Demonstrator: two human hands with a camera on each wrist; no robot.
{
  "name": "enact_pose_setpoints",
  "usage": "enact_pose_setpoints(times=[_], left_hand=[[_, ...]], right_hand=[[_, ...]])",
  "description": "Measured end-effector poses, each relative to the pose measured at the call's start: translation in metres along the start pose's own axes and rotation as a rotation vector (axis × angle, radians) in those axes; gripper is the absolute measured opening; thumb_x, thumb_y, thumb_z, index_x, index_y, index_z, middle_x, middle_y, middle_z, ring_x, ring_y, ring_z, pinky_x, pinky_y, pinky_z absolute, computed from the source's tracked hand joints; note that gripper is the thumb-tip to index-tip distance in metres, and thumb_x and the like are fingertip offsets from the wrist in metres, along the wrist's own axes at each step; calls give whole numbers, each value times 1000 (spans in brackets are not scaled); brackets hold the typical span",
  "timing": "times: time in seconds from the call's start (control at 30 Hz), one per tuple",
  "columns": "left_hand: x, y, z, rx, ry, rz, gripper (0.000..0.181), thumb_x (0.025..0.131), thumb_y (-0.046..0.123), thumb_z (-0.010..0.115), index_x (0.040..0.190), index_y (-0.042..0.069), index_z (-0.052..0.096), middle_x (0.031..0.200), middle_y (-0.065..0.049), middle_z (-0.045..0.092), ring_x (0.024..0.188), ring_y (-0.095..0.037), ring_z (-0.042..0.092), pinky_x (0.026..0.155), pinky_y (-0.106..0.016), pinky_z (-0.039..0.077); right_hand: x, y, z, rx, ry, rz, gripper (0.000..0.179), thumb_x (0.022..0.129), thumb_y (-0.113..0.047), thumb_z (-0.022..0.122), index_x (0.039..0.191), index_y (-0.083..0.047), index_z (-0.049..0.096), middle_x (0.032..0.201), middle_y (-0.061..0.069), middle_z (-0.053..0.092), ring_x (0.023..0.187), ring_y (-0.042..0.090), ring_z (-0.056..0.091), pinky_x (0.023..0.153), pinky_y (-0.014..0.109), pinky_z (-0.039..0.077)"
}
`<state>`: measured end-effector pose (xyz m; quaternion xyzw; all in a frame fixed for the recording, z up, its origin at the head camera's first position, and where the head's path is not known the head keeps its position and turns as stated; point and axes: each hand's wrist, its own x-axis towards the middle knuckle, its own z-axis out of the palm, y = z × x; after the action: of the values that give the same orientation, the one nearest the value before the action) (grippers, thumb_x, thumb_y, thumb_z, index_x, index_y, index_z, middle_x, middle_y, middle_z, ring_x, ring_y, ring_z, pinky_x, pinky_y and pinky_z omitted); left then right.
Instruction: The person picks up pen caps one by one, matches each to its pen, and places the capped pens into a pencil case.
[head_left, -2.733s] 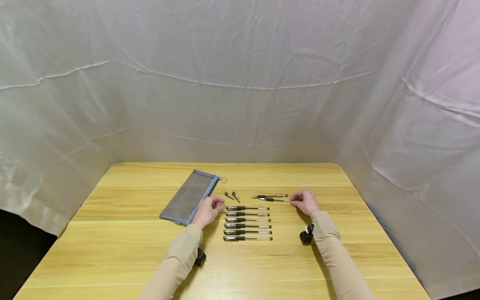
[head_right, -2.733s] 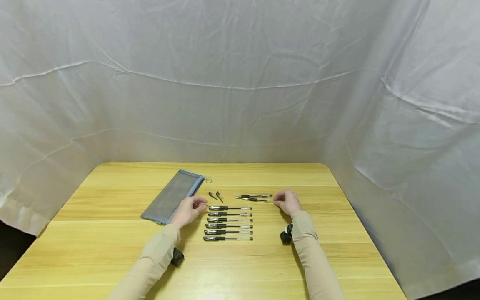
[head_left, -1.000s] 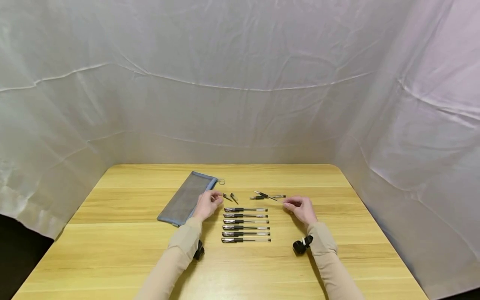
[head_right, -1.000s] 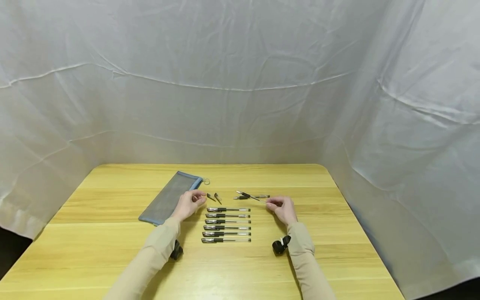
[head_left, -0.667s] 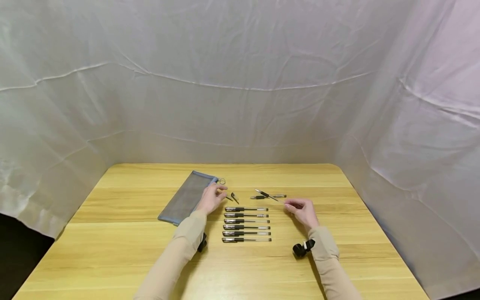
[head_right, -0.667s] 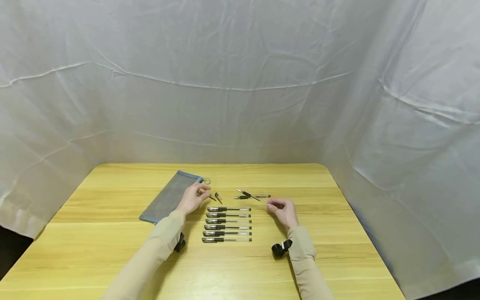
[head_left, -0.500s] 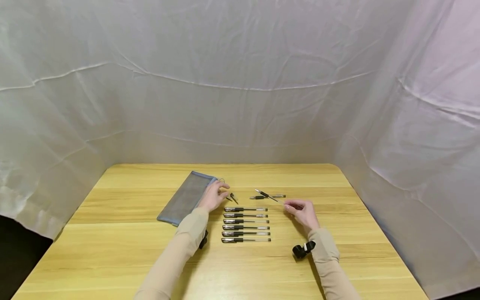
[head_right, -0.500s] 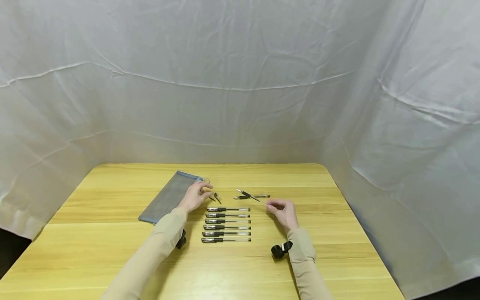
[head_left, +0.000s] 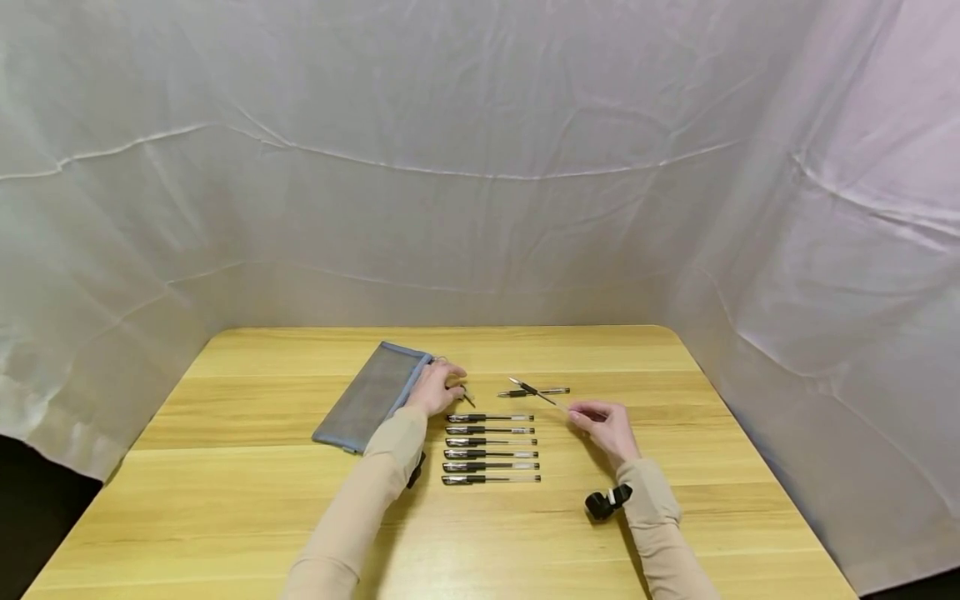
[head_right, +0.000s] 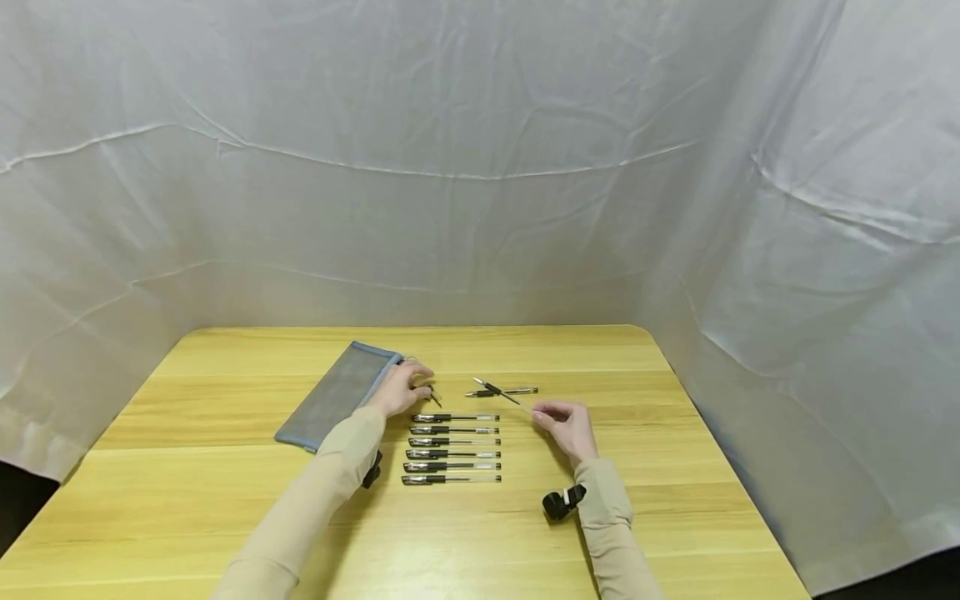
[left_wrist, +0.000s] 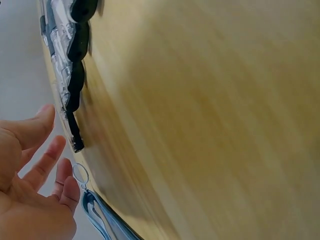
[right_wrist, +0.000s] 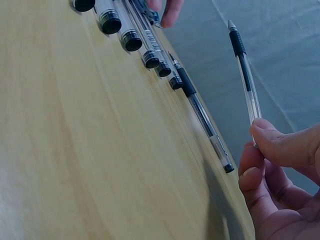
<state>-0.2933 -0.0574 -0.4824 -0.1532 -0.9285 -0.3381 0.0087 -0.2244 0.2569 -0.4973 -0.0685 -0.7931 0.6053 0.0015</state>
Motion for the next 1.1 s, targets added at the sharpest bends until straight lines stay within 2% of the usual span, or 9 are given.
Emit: enact_pose_setpoints(times=[0.3, 0.5, 0.6, 0.63, 0.73, 0.83, 0.97, 1.1], left_hand=[[1, 3, 3, 65, -57, -17, 24, 92, 7, 71, 116, 8, 74, 128, -13, 70, 129, -38, 53, 117, -51, 36], [1, 4, 4, 87, -52, -24, 20, 92, 3, 70, 109, 10, 77, 122, -13, 71, 128, -39, 52, 122, -52, 30], [4, 0, 7, 84, -43, -10, 19, 91, 1, 70, 106, 10, 78, 118, -13, 72, 125, -39, 53, 122, -52, 30], [6, -5, 11, 94, -24, 20, 19, 90, 1, 71, 104, 11, 79, 115, -11, 72, 121, -38, 55, 120, -52, 32], [9, -11, 14, 116, -1, 56, 20, 88, 1, 72, 101, 14, 79, 109, -9, 73, 116, -38, 56, 116, -53, 36], [10, -12, 16, 120, 3, 61, 19, 88, 1, 72, 100, 13, 79, 106, -8, 74, 117, -38, 57, 119, -53, 32], [8, -2, 12, 102, -26, 4, 14, 90, 1, 71, 99, 8, 78, 104, -12, 74, 122, -39, 56, 126, -52, 20], [6, 5, 11, 140, -23, -20, 9, 90, 4, 73, 96, 9, 78, 101, -10, 74, 118, -36, 58, 127, -50, 19]], right_hand=[[-2, 1, 1, -6, 11, -18, 29, 90, -3, 73, 116, 10, 69, 89, 1, 75, 72, 4, 59, 65, 19, 50], [-1, 2, 1, -3, 10, -21, 29, 90, -3, 73, 115, 11, 69, 85, -2, 74, 71, 4, 59, 64, 18, 50], [0, 3, 1, -8, 14, -28, 29, 89, -2, 73, 115, 12, 69, 84, -3, 73, 70, 3, 59, 64, 18, 50], [0, 3, 0, -10, 15, -29, 29, 89, -2, 73, 115, 12, 69, 84, -3, 73, 70, 3, 59, 64, 18, 50], [0, 4, 0, -9, 14, -21, 29, 89, -1, 73, 116, 11, 69, 85, -2, 74, 70, 4, 59, 64, 18, 50], [-1, 4, 0, -7, 14, -19, 29, 89, -1, 73, 116, 11, 69, 84, -2, 73, 70, 4, 59, 63, 19, 50], [0, 4, -1, -8, 17, -15, 30, 89, -1, 73, 115, 11, 69, 82, -5, 72, 70, 4, 59, 63, 18, 49], [0, 4, -1, -12, 16, -16, 29, 89, -2, 73, 115, 11, 69, 82, -5, 72, 70, 4, 59, 63, 18, 49]])
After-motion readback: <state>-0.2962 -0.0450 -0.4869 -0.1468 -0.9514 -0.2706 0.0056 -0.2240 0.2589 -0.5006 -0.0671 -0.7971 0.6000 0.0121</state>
